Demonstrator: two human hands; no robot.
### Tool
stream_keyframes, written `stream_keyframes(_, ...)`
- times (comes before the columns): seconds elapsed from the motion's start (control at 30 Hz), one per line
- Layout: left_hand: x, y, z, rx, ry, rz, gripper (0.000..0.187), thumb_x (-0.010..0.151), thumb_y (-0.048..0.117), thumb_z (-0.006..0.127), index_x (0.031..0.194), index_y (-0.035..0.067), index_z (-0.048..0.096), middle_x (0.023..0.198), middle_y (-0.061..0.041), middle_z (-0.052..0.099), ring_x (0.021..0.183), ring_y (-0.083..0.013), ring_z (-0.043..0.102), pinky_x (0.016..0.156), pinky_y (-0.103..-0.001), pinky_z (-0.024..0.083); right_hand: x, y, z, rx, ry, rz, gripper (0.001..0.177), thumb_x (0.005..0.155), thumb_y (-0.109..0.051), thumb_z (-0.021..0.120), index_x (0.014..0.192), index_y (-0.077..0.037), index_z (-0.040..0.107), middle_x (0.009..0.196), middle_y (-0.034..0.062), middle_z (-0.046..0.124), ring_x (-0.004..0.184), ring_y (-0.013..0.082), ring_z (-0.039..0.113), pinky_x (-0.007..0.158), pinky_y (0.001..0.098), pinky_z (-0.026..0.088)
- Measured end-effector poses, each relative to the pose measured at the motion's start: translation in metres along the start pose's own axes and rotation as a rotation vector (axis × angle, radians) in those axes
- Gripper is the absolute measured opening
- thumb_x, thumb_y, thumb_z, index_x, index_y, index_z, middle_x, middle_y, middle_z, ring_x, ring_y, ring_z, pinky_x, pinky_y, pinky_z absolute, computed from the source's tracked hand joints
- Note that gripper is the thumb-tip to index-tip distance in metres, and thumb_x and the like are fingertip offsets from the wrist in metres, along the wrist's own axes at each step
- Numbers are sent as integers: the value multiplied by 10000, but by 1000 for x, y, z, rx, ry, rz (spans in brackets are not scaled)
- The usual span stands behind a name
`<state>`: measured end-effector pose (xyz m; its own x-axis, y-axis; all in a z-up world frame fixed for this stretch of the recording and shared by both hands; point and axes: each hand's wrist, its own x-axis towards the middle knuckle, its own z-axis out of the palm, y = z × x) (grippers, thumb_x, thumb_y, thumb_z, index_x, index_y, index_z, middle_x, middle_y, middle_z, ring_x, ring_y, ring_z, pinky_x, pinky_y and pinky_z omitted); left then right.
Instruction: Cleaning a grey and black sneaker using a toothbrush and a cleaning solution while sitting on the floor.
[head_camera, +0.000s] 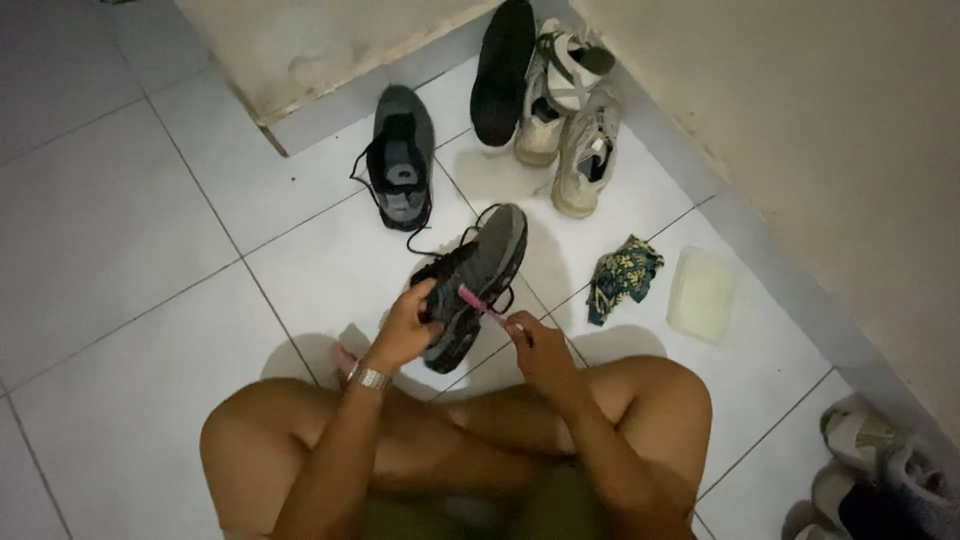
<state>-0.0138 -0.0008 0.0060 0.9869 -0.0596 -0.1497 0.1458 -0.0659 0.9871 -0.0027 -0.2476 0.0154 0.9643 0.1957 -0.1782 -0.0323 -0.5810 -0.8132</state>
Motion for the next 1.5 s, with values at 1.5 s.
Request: stream_keyframes(1.5, -23, 25, 23, 940, 166, -117, 318, 905, 280, 643, 1165, 113, 716, 801, -163, 757, 716, -296, 757, 578, -371, 595, 74, 80, 33, -37, 78, 28, 135, 1006, -134, 524, 1032, -94, 650, 695, 192, 678, 599, 291, 648, 565, 418, 513)
